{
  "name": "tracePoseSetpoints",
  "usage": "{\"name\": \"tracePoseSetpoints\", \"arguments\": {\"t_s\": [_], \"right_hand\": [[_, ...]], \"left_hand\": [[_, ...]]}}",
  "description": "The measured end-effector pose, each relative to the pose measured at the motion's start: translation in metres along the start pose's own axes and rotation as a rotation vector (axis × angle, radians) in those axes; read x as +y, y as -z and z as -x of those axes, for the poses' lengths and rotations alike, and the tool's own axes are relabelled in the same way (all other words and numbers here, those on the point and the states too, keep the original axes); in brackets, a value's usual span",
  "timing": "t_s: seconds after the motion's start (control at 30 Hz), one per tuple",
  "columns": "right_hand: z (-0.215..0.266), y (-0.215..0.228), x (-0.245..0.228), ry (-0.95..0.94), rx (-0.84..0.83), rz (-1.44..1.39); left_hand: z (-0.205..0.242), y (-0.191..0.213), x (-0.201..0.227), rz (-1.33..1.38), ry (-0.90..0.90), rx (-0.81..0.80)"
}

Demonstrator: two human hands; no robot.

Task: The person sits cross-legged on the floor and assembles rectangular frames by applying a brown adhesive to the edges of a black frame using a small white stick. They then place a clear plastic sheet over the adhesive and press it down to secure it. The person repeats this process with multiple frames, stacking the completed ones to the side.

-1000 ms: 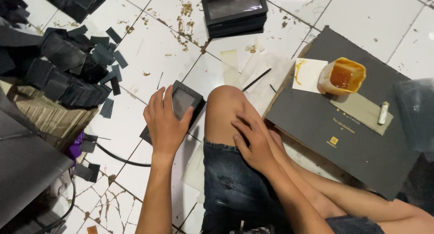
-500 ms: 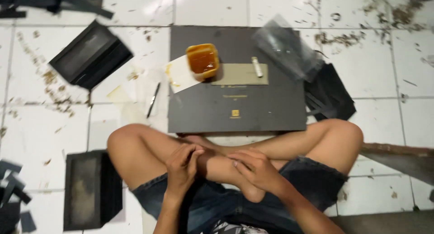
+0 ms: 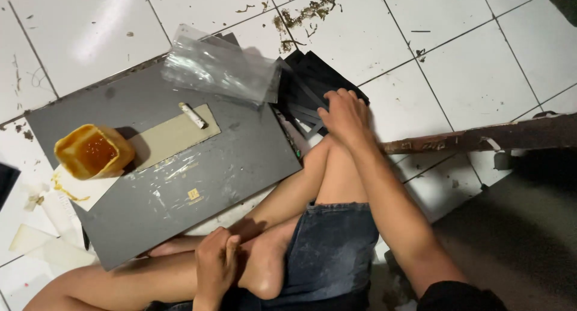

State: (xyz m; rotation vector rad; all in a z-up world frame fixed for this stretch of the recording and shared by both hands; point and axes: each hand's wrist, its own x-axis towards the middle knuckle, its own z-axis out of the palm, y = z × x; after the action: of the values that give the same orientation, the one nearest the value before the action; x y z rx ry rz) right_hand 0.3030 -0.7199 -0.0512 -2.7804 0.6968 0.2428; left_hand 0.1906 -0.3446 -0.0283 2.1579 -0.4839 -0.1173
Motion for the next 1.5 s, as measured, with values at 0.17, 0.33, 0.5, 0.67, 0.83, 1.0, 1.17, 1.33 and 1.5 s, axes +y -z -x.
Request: {"name": "tracePoseSetpoints", "arguments": {"t_s": [0.17, 0.33, 0.5, 0.67, 0.83, 1.0, 1.17, 1.33, 1.5], "right_hand": [[-0.035, -0.067, 0.025, 0.155, 0.163, 0.15], [-0.013, -0.035, 0.012, 0.166, 0.277, -0.041], [0.022, 0.005, 0.018, 0.218, 0.122, -1.137], [0.076, 0.036, 0.021, 0.14, 0.158, -1.731], [0.113, 0.07, 0.012, 0.077, 0.208, -2.048], [0.132, 0.097, -0.012, 0.228, 0.375, -1.926], [0.157, 0.103, -0.075, 0.513, 0.544, -1.419], [0.176, 0.076, -0.142, 1.034, 0.523, -0.896], [0.156, 0.01, -0.145, 1.2, 0.339, -0.208]], "left_hand": [[0.0, -0.004, -0.005, -0.074, 0.098, -0.024], [-0.002, -0.006, -0.007, -0.081, 0.134, 0.047], [-0.003, -0.002, -0.001, -0.086, 0.092, 0.052], [-0.001, 0.004, 0.005, -0.017, 0.077, 0.097], [0.006, 0.008, 0.007, 0.041, 0.051, 0.121], [0.014, 0.014, 0.007, 0.095, 0.049, 0.17], [0.03, 0.027, -0.001, 0.157, 0.105, 0.243], [0.052, 0.047, -0.018, 0.184, 0.22, 0.358], [0.067, 0.077, -0.02, 0.083, 0.196, 0.519]]}}
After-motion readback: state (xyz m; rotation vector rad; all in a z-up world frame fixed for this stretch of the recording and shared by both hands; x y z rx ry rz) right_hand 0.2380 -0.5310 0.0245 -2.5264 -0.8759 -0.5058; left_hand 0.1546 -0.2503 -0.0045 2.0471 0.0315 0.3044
